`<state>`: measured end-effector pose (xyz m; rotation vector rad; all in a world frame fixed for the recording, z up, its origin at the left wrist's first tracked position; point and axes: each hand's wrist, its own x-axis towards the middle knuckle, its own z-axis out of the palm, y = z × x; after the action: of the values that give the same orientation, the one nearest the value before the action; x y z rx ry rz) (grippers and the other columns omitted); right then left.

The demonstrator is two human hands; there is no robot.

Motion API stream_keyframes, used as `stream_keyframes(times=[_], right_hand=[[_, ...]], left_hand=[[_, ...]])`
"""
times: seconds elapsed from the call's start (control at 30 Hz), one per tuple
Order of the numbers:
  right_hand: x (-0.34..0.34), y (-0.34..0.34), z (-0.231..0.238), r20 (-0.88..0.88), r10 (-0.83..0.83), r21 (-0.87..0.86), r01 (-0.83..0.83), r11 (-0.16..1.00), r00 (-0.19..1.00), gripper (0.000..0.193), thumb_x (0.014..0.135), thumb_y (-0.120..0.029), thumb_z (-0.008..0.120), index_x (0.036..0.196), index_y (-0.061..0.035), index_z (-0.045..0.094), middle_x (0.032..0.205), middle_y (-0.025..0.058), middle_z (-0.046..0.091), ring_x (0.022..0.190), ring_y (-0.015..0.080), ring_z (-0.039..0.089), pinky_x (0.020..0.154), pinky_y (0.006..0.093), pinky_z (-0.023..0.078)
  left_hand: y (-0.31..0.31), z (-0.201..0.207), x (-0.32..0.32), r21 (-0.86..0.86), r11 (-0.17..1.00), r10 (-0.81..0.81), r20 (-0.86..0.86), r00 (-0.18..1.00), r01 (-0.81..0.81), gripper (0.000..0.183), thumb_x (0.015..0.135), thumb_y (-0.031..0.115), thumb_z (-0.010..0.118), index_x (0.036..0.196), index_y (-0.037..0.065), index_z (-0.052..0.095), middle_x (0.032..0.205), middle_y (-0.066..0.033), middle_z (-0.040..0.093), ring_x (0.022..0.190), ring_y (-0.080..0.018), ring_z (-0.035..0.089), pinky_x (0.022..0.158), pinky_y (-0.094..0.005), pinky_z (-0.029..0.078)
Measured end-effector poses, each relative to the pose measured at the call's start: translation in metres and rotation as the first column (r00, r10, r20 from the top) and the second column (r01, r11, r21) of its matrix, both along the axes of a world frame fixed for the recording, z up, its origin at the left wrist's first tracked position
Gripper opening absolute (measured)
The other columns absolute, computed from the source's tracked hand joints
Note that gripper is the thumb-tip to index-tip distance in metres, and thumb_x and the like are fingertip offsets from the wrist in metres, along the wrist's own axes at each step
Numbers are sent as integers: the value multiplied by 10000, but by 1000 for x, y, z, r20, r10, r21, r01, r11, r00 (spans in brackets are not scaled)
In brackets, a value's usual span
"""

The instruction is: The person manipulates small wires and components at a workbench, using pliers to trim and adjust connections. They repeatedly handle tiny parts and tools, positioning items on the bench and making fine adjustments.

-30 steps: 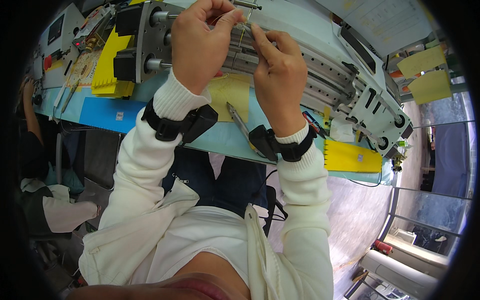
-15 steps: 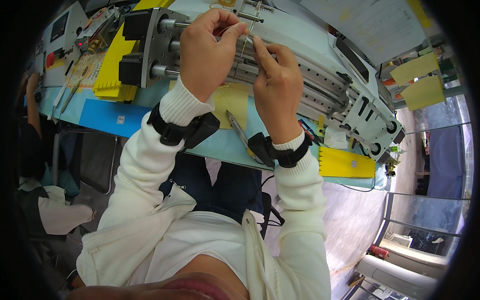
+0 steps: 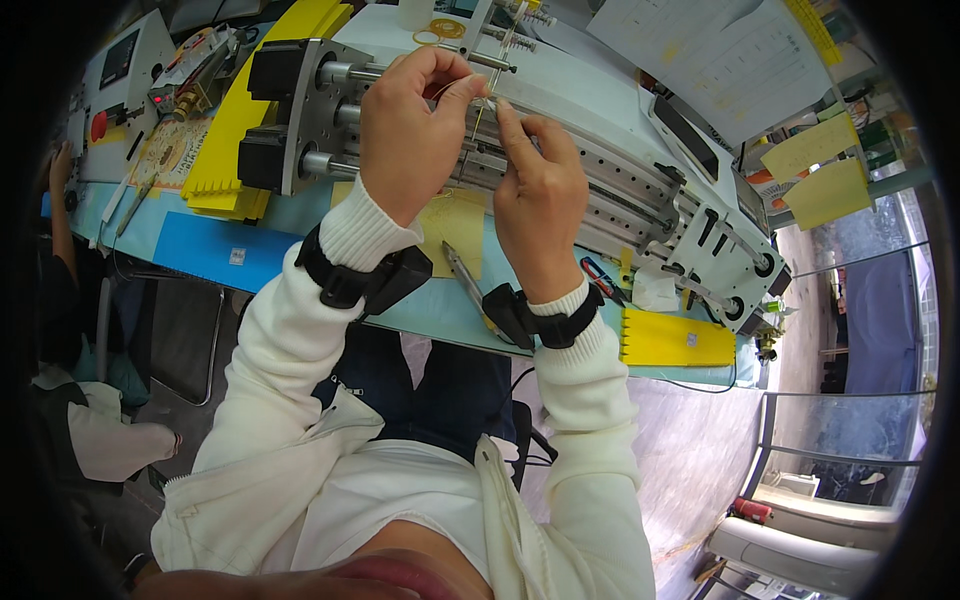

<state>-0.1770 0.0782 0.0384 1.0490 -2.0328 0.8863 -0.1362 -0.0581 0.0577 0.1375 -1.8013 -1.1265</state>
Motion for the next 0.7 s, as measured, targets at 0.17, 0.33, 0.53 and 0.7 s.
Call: stream_keyframes(times=[0.17, 0.33, 0.53, 0.7], right_hand=[[8, 7, 9, 31, 0, -37, 2, 999, 1000, 417, 844, 75, 668, 1219, -102, 716, 988, 108, 660, 836, 243, 647, 709, 315, 524], [22, 42, 18, 9, -33, -63, 33, 997, 999, 388, 907, -6, 690, 1290, -66, 669, 1019, 107, 631, 859, 205, 613, 716, 292, 504], [31, 103, 7, 100, -61, -180, 78, 980, 993, 312, 949, -90, 689, 1256, -36, 677, 952, 40, 598, 777, 104, 491, 664, 211, 396], [32, 164, -13, 339, -174, -401, 309, 862, 925, 307, 988, -103, 652, 1287, -34, 665, 853, -7, 617, 728, 54, 467, 688, 195, 379]], left_hand=[[0, -2, 1, 57, 998, -20, -40, 999, 23, 99, 926, 78, 674, 938, -9, 628, 861, -88, 684, 789, -167, 659, 742, -299, 525], [-11, -5, 31, 74, 987, 155, -266, 952, -140, 169, 997, 99, 605, 1133, 20, 542, 1116, -85, 614, 1045, -160, 561, 951, -289, 442], [-5, -11, 79, 237, 970, 74, -493, 867, 52, 236, 977, -31, 543, 1202, 5, 482, 1180, -139, 600, 1088, -184, 563, 997, -306, 430], [38, -4, 91, 82, 930, -341, -171, 924, 358, 142, 955, -33, 551, 1093, -7, 575, 1078, -110, 620, 996, -172, 589, 920, -294, 447]])
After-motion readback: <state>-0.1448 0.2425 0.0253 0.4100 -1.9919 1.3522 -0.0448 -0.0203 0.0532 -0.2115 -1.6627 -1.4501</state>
